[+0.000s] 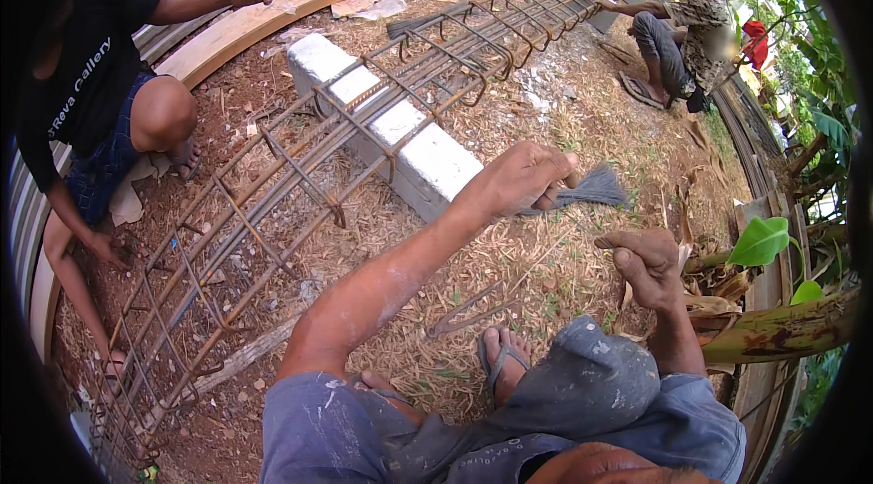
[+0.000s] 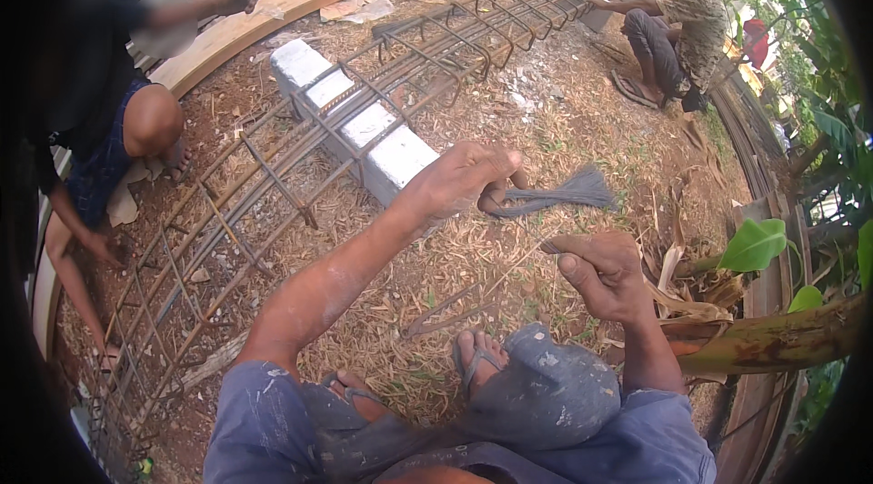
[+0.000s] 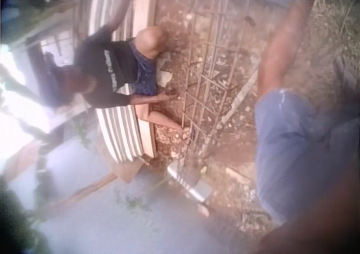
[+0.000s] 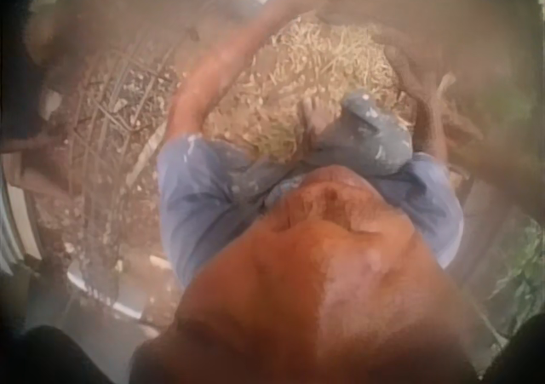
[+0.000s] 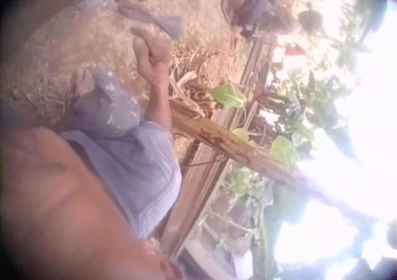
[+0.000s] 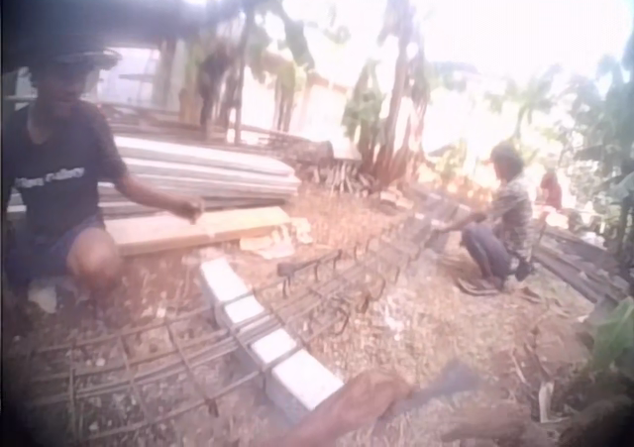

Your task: The person ties wire around intersecting rebar rods to assemble a rebar cage using pliers. The person repeatedly wraps and twists wire at multiple joints along the cage while another worker assists nearby.

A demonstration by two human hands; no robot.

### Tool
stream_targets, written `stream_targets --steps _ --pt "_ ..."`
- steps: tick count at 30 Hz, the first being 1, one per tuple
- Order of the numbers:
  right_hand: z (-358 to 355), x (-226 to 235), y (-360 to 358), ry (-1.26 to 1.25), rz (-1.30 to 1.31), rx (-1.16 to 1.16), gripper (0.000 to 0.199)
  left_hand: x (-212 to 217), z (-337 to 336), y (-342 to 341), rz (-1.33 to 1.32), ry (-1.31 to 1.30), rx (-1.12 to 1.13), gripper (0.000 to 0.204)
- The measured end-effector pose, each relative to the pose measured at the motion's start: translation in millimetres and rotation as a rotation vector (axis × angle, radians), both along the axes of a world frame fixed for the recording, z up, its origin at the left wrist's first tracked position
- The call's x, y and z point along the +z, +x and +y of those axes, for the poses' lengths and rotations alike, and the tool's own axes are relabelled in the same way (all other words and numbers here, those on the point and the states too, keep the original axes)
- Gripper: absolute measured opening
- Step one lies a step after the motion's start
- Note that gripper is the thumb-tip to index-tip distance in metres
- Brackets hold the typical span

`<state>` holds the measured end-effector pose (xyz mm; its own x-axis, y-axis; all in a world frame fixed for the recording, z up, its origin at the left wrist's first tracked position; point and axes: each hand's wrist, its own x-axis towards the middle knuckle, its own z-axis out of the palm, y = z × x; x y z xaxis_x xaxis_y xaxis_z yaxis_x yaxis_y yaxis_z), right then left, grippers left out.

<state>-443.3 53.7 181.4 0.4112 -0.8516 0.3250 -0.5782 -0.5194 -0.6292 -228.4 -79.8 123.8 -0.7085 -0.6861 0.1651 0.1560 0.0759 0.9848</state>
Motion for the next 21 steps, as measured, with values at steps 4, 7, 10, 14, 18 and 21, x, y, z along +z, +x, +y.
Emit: stream_targets --steps 4,7,10,14,18,21 --pt "-0.1 23.1 -28.3 0.664 0.076 0.146 0.031 15.4 6.6 2.4 -0.145 -0.109 0.099 0.049" --pt "-19.3 8.4 -37.6 0.607 0.614 -0.039 0.023 7.9 37.3 3.4 -0.247 -0.22 0.269 0.048" --pt "-43.2 -28.4 -52.7 0.304 0.678 -0.521 0.02 -40.1 75.2 -4.8 -0.183 -0.105 0.483 0.045" --pt "-56.3 -36.6 -92.9 0.561 -0.21 -0.255 0.026 -65.7 91.7 -6.8 -0.016 0.526 0.596 0.04" --pt "-50.1 -15.5 -102.3 0.895 -0.351 0.188 0.029 -50.7 98.2 17.6 0.097 0.533 0.542 0.038" --pt "-57.6 -11.0 -79.8 0.796 0.315 0.196 0.028 -46.9 110.4 40.9 0.035 0.381 0.511 0.038"
